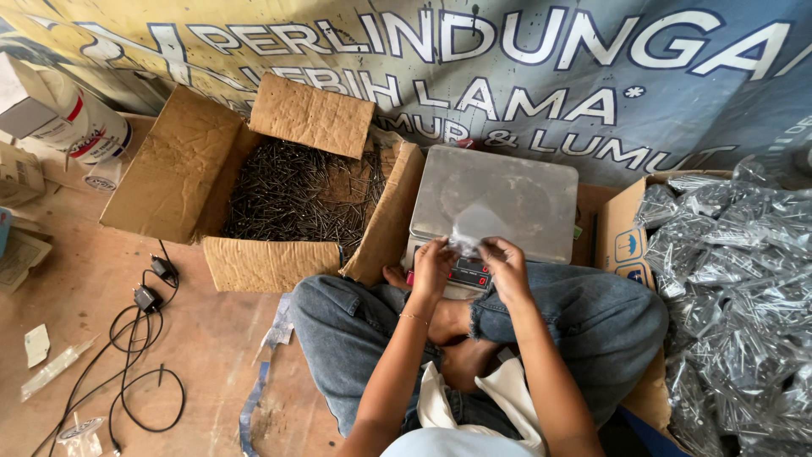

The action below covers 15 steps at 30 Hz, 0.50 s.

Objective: The person scoops nails from a cardboard box into a plastic bag, places the bag on a digital scale, and seals it with a handheld heat sealer. The person repeats this process multiple times.

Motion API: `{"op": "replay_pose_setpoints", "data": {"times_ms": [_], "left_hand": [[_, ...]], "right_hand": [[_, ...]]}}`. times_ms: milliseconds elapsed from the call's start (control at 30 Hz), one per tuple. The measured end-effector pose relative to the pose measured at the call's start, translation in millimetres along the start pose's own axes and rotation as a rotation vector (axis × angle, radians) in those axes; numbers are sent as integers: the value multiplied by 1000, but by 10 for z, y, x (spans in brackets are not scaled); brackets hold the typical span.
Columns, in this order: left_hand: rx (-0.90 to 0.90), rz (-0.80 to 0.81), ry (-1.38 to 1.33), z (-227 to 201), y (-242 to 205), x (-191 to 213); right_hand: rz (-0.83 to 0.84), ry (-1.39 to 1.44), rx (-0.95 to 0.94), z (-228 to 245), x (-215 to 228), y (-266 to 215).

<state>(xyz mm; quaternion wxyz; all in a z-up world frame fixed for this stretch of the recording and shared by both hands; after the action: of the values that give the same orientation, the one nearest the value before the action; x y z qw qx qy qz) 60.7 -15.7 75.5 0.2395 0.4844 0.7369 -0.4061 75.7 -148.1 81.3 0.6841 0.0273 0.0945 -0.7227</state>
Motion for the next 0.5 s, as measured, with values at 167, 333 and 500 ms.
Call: {"op": "replay_pose_setpoints", "data": {"times_ms": [167, 333, 500], "left_hand": [[189, -97, -194, 129, 73, 110], [160, 95, -25, 114, 81, 123], [152, 223, -79, 23, -102, 71]], "right_hand": [[179, 432, -162, -132, -137, -64], [147, 937, -304, -285, -154, -100], [290, 836, -197, -159, -179, -93]]}}
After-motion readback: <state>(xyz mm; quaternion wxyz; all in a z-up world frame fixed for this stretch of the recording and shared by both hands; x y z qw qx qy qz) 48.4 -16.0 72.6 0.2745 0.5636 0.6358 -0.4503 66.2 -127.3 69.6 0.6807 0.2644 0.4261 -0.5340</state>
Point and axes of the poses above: each hand's wrist, its own y-axis towards the middle knuckle, its own x-axis out of the back of the hand, z = x × y, the point moved 7 cm from there along y, towards the middle knuckle, and after that the axes turned 6 degrees about -y, right-handed, at the moved point
